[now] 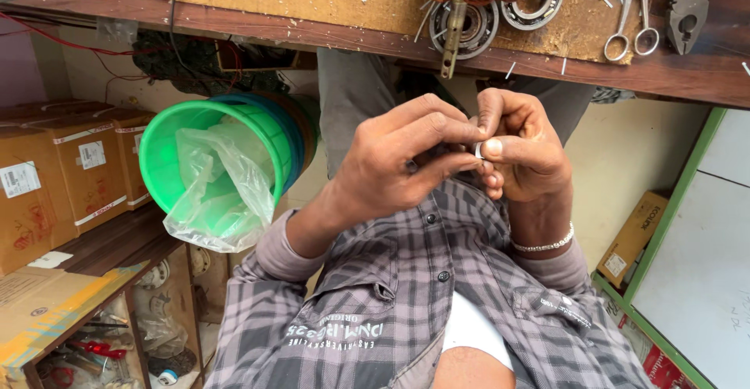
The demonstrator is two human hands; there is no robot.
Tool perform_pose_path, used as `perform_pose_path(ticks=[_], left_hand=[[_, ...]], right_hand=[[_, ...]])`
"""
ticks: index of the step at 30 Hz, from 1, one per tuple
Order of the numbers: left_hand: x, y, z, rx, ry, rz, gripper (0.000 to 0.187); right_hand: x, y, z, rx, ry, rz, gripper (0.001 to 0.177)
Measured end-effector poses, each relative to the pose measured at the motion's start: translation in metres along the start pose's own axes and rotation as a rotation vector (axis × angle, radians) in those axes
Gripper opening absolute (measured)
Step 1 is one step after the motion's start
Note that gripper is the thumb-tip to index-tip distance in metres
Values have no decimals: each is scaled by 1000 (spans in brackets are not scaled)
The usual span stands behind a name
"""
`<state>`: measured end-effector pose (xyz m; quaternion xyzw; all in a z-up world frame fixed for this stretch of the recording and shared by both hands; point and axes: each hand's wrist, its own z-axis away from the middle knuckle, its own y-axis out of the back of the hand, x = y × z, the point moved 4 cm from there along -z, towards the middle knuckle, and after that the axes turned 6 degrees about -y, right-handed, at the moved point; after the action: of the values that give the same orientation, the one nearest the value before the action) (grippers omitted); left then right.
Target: The person repeatedly cuts small white paper pieces using scissors and inserts them into the slots of a copper-wound stator assembly. They also use a green-handled screwdriver to adjust or press components within the stator. The work is performed at a cluttered workbench with tools and parts visible.
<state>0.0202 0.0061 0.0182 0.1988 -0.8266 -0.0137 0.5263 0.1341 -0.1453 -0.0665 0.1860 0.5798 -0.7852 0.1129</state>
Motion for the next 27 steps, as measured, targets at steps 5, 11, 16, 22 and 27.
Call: perform_pose_path(ticks=[5, 11, 16, 22, 27], left_hand=[[-1, -10, 6, 66, 132, -3, 16], [-5, -1, -16, 67, -124, -248, 31], [-40, 22, -57, -12, -477, -866, 57], [-106, 32, -79, -101, -278, -584, 51], [-127, 39, -75, 84, -258, -546, 42]], right_hand=[[8, 6, -4, 46, -67, -39, 17], [-9, -9, -11, -46, 167, 47, 23], [-59, -2, -16, 228, 804, 630, 22], [-86, 13, -41, 541, 1103, 1003, 15], [-91, -4, -62, 430, 1307, 1325, 18]])
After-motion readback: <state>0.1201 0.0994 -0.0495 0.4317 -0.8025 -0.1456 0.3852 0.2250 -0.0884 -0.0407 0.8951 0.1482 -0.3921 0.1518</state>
